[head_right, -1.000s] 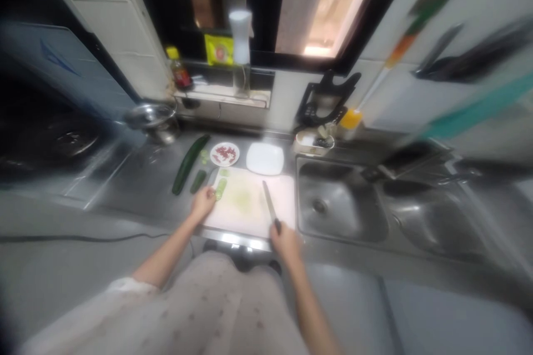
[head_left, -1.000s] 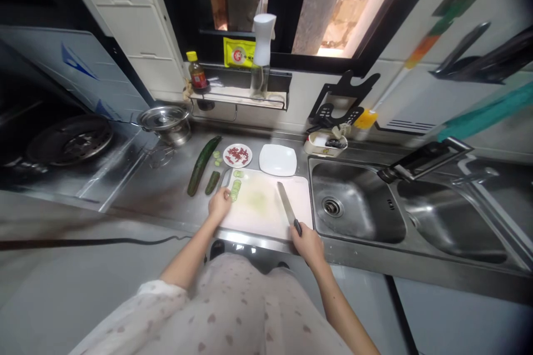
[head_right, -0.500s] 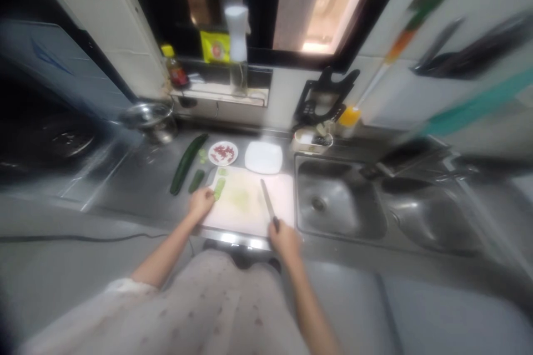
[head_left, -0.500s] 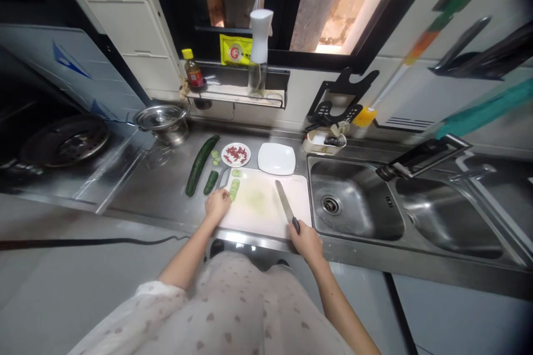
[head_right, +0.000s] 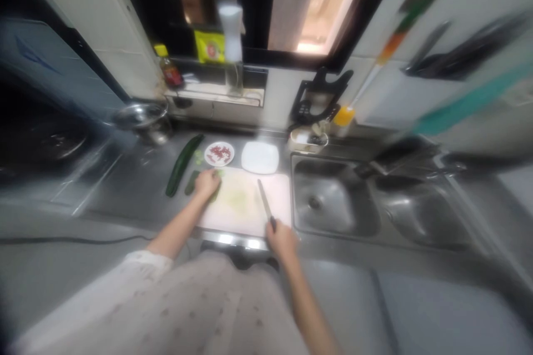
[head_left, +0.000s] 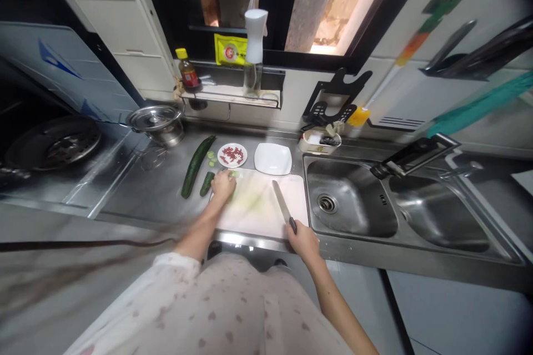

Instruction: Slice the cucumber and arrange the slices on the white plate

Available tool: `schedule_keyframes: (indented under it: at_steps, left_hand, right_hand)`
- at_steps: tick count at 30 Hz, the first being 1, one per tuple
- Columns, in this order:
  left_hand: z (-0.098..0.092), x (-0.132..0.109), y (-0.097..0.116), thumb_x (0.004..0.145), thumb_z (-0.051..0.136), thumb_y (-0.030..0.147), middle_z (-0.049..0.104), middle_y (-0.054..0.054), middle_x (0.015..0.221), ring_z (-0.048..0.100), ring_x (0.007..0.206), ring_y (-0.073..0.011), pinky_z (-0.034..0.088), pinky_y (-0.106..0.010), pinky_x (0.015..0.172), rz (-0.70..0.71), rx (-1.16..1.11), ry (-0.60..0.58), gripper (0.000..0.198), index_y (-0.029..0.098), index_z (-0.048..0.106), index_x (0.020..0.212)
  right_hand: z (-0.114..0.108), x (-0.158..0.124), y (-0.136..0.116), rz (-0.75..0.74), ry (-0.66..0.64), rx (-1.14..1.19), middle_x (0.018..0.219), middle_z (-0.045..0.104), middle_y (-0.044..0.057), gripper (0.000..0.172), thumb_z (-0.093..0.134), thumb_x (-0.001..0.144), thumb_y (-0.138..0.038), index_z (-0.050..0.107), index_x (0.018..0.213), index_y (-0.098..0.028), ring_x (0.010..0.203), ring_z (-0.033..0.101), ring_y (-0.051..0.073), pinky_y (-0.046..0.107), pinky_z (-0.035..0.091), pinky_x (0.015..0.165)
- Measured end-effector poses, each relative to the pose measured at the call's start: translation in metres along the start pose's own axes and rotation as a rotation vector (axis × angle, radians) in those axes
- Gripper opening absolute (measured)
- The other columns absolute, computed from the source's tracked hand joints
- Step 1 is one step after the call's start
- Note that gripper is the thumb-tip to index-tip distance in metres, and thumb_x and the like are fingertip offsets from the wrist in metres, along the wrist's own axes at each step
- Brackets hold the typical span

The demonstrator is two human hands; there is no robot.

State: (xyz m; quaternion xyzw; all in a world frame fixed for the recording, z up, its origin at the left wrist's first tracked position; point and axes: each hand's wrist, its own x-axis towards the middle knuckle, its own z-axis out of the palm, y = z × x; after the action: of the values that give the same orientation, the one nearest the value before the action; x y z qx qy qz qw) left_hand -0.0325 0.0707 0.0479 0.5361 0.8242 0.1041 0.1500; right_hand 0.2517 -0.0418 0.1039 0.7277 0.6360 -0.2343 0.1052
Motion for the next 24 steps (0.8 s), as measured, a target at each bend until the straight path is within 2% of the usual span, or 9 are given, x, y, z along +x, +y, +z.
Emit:
schedule_keyframes:
  at_steps: [4,9,14,18,24]
  left_hand:
    - [0.001,0.011,0.01,0.086,0.05,0.033,0.064,-0.013,0.111,0.058,0.106,-0.0292,0.044,-0.039,0.088,0.017,0.08,-0.03,0.033,0.022,0.064,0.112]
    - [0.006,0.018,0.01,0.085,0.052,0.031,0.063,-0.016,0.111,0.057,0.107,-0.0305,0.042,-0.039,0.088,0.042,0.055,-0.031,0.029,0.017,0.065,0.107]
    - [0.004,0.02,0.011,0.084,0.054,0.027,0.068,-0.012,0.102,0.062,0.097,-0.0251,0.044,-0.032,0.081,0.007,-0.028,-0.029,0.024,0.021,0.064,0.104]
    - [0.004,0.016,0.016,0.085,0.054,0.031,0.07,-0.008,0.1,0.064,0.092,-0.0219,0.044,-0.029,0.078,-0.046,-0.173,-0.06,0.022,0.023,0.065,0.103]
    - [0.024,-0.004,0.026,0.081,0.055,0.019,0.072,-0.005,0.1,0.064,0.092,-0.0169,0.045,-0.025,0.081,0.037,-0.327,-0.141,0.028,0.02,0.067,0.106]
  right_hand:
    - [-0.001,-0.001,-0.001,0.0,-0.001,0.007,0.096,0.071,0.011,0.039,0.036,0.095,-0.044,0.064,0.106,-0.019,0.092,0.066,0.023,0.026,0.039,0.067]
    - [0.002,0.0,0.001,-0.004,0.003,0.004,0.096,0.071,0.011,0.04,0.036,0.095,-0.044,0.065,0.106,-0.019,0.092,0.066,0.023,0.026,0.039,0.067]
    - [0.005,0.003,0.004,-0.013,0.014,0.005,0.098,0.071,0.011,0.04,0.035,0.096,-0.045,0.064,0.106,-0.019,0.093,0.066,0.022,0.026,0.039,0.068]
    - [0.004,0.003,0.004,-0.014,0.009,0.017,0.098,0.071,0.011,0.04,0.035,0.096,-0.044,0.063,0.107,-0.019,0.093,0.065,0.022,0.026,0.039,0.067]
    - [0.002,0.004,0.003,-0.023,0.011,0.02,0.098,0.071,0.011,0.04,0.035,0.095,-0.043,0.063,0.108,-0.018,0.094,0.065,0.023,0.026,0.039,0.068]
